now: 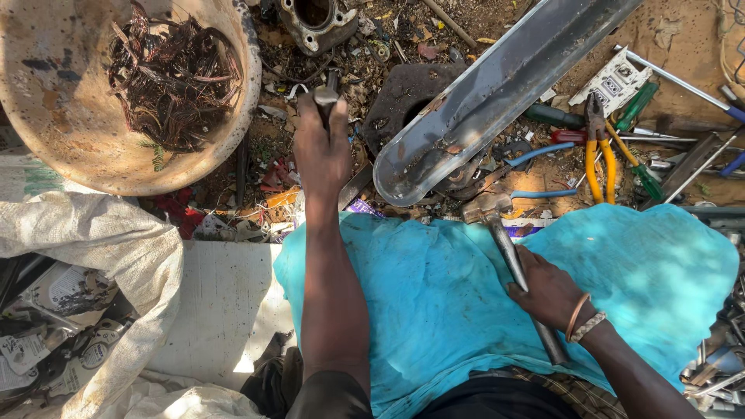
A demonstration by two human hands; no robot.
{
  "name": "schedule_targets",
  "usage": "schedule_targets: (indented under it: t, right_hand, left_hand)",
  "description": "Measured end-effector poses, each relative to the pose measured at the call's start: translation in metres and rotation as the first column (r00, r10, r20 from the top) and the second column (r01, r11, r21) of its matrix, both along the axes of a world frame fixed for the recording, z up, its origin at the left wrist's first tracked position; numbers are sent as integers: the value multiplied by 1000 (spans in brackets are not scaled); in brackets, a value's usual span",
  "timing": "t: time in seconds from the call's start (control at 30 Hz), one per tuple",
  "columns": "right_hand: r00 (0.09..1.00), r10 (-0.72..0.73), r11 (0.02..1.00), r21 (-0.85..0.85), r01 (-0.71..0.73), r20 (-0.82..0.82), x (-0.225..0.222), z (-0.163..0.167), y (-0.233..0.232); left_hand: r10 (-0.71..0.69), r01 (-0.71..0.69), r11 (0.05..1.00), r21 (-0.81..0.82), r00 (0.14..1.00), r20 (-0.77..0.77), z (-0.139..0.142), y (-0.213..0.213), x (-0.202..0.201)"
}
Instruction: The person sits on the ground with a long metal channel across their lap and hammers a punch against rivets or fasteners along the channel, repositioning the channel and using pliers at one point. They continue hammering at different spots and finally run their hands along the channel.
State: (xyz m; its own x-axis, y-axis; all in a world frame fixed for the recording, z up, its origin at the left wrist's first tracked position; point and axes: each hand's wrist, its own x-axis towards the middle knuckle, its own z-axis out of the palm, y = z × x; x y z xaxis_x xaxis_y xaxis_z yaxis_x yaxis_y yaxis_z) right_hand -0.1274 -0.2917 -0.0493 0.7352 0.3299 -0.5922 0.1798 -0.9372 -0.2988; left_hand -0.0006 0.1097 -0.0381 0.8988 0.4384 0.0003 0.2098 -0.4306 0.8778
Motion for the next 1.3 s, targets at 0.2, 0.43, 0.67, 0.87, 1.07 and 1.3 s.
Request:
schedule_targets:
  t: [0.2, 0.43, 0.67, 0.87, 1.07, 1.3]
  right_hand:
    - [603, -595, 639, 143, 756, -532, 6, 32, 12]
    - [502, -626, 270, 438, 858, -597, -6, 89, 34]
    - [562, -632, 321, 479, 817, -534, 30, 83, 53]
    - [589, -618, 387, 451, 804, -521, 48, 75, 44]
    - [646, -571, 509, 399, 762, -506, 68, 73, 35]
    - [632, -603, 494, 395, 775, -486, 73, 71, 61]
  left_hand:
    - [-51, 121, 945, 303, 973, -226, -17, -10, 0]
    - [-140, 142, 990, -18, 989, 55, 11, -30, 8]
    - [-426, 436, 896, -88, 898, 111, 19, -45, 11]
    - [-412, 413, 911, 3, 908, 78, 16, -46, 14]
    - [-363, 364, 932, 1, 929, 72, 22, -48, 14]
    - [-369, 362, 929, 74, 921, 126, 15, -48, 16]
